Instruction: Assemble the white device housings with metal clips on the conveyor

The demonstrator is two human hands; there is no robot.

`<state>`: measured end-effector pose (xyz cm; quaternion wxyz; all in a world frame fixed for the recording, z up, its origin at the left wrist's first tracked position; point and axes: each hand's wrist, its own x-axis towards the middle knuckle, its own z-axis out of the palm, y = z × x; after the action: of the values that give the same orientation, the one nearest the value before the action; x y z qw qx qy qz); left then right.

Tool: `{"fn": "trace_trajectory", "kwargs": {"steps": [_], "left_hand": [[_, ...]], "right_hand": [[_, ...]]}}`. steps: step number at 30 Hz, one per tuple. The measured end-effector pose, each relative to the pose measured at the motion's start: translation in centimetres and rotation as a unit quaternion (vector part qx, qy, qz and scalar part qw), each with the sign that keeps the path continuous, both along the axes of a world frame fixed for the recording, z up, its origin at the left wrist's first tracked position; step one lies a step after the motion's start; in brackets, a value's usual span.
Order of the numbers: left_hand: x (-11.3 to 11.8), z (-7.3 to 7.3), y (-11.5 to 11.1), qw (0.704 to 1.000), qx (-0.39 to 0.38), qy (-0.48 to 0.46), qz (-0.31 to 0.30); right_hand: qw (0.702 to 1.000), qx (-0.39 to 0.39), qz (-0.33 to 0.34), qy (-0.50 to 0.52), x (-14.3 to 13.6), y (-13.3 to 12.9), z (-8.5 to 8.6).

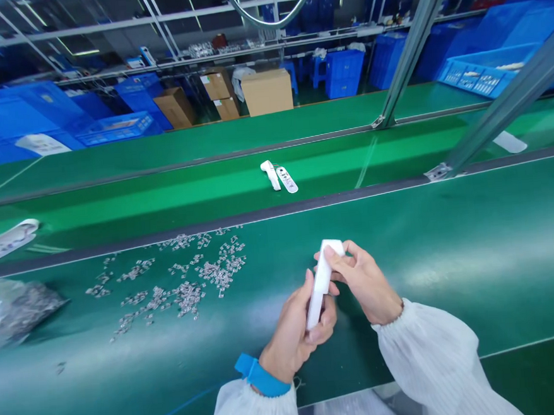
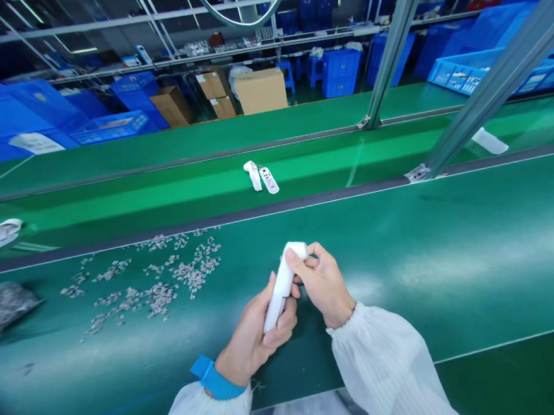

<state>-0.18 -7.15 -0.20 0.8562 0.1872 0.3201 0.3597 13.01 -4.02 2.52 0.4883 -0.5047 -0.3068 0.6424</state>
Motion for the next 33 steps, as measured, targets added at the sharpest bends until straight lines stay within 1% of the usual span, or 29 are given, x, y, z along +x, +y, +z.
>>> {"fn": "trace_trajectory", "kwargs": {"steps": [4,7,10,12,14,15,16,17,18,19,20,21,22,23,24,25,27,29,31,33], "left_hand": [[0.1,0.2,-0.6,1.000,-0.003,0.005,0.021],[0.1,0.3,-1.0,0.999,-0.013,0.001,0.044],[0.4,0.0,-1.0,0.999,-0.014,-0.006,0.045],[0.6,-0.3,-0.7,0.997,0.021,0.027,0.064],[0.8,-0.5,-0.3,0.983,0.105,0.114,0.098],[0.7,-0.5,0.1,0.966,0.161,0.173,0.105],[0.6,-0.6,0.4,0.940,0.221,0.238,0.101],[0.5,-0.6,0.8,0.906,0.280,0.304,0.088],[0.2,-0.6,1.3,0.865,0.333,0.367,0.077],[-0.2,-0.7,1.7,0.818,0.377,0.428,0.077],[-0.6,-0.9,2.2,0.769,0.408,0.484,0.091],[-1.0,-1.2,2.6,0.726,0.424,0.528,0.119],[-1.5,-1.6,3.1,0.693,0.427,0.560,0.154],[-2.0,-2.0,3.4,0.671,0.422,0.581,0.187],[-2.5,-2.4,3.8,0.658,0.414,0.592,0.214],[-2.8,-2.9,4.0,0.652,0.406,0.596,0.233],[-3.4,-3.7,4.3,0.650,0.399,0.596,0.253],[-3.6,-4.2,4.4,0.651,0.399,0.592,0.259],[-3.8,-4.3,4.4,0.654,0.401,0.588,0.257],[-3.8,-4.3,4.3,0.654,0.400,0.589,0.256]], "right_hand": [[0.996,0.008,-0.036,-0.087,-0.2,0.7,-0.6],[0.987,0.021,-0.049,-0.153,0.0,1.1,-0.8],[0.984,0.025,-0.043,-0.172,0.0,1.3,-0.7],[0.988,0.029,-0.033,-0.151,-0.2,1.1,-0.9],[0.991,0.032,0.003,-0.133,-0.5,0.7,-1.4],[0.991,0.034,0.031,-0.129,-0.6,0.4,-1.7],[0.990,0.035,0.058,-0.124,-0.5,0.2,-2.1],[0.989,0.033,0.079,-0.120,-0.3,0.1,-2.5],[0.989,0.028,0.090,-0.119,0.1,0.2,-2.8],[0.987,0.020,0.094,-0.127,0.7,0.6,-3.0],[0.985,0.006,0.094,-0.145,1.5,1.3,-3.1],[0.977,-0.011,0.101,-0.185,2.5,2.3,-3.0],[0.962,-0.033,0.119,-0.243,3.5,3.7,-2.8],[0.942,-0.053,0.133,-0.303,4.6,5.3,-2.5],[0.920,-0.048,0.143,-0.362,5.6,7.2,-2.1],[0.897,-0.027,0.125,-0.423,6.5,9.3,-1.8],[0.869,-0.006,0.078,-0.488,8.0,13.8,-1.4],[0.833,-0.002,0.032,-0.552,8.8,18.0,-1.5],[0.793,-0.006,0.004,-0.610,8.9,21.5,-1.9],[0.756,-0.002,-0.027,-0.654,8.0,23.9,-2.4]]}}
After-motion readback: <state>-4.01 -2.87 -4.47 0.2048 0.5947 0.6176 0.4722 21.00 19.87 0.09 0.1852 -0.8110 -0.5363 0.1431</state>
